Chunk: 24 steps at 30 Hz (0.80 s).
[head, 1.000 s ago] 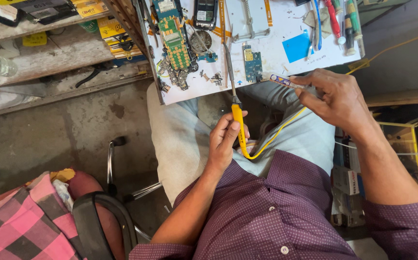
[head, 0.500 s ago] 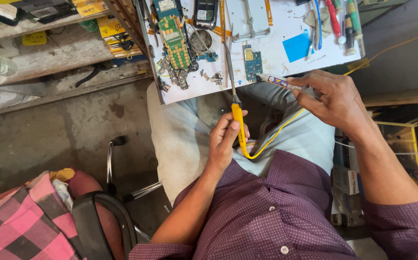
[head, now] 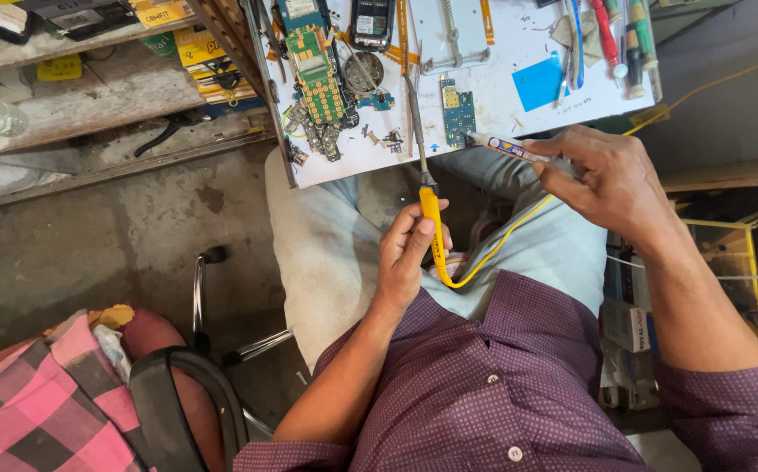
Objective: The person sits at a repair bench and solders components on a phone motherboard, holding the board with tweezers in one hand and a soldering iron in the other. They apply solder wire to the board, rework several points, then set the iron aside and handle the board by hand.
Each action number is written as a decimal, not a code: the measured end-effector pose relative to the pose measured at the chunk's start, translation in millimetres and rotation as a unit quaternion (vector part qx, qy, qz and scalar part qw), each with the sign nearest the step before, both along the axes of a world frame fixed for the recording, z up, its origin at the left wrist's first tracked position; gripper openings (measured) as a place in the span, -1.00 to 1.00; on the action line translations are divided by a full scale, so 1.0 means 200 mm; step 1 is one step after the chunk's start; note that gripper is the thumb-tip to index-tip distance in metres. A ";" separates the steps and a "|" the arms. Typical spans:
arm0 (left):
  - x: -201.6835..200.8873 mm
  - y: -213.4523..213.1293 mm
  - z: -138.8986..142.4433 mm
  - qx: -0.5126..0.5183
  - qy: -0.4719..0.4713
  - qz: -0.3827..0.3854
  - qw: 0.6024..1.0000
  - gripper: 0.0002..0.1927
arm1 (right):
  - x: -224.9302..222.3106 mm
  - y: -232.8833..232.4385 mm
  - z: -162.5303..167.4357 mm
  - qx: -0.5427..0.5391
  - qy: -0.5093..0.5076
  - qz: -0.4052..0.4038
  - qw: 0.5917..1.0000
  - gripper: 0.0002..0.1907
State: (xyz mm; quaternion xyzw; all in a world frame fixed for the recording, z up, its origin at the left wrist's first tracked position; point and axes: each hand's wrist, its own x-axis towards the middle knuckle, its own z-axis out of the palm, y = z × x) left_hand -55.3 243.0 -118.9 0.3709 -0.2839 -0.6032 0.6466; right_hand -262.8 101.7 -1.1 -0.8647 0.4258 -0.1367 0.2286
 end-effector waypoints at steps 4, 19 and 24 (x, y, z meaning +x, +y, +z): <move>0.00 0.00 0.00 0.002 -0.005 0.001 1.000 -0.57 | 0.01 0.00 0.00 0.004 -0.002 -0.003 1.000 -0.73; 0.00 0.00 0.00 0.001 -0.002 -0.001 1.000 -0.56 | 0.04 -0.03 -0.01 -0.002 -0.009 -0.002 1.000 -0.73; 0.00 0.00 0.00 0.004 0.000 -0.003 1.000 -0.57 | 0.03 -0.04 -0.02 -0.004 -0.005 0.002 1.000 -0.73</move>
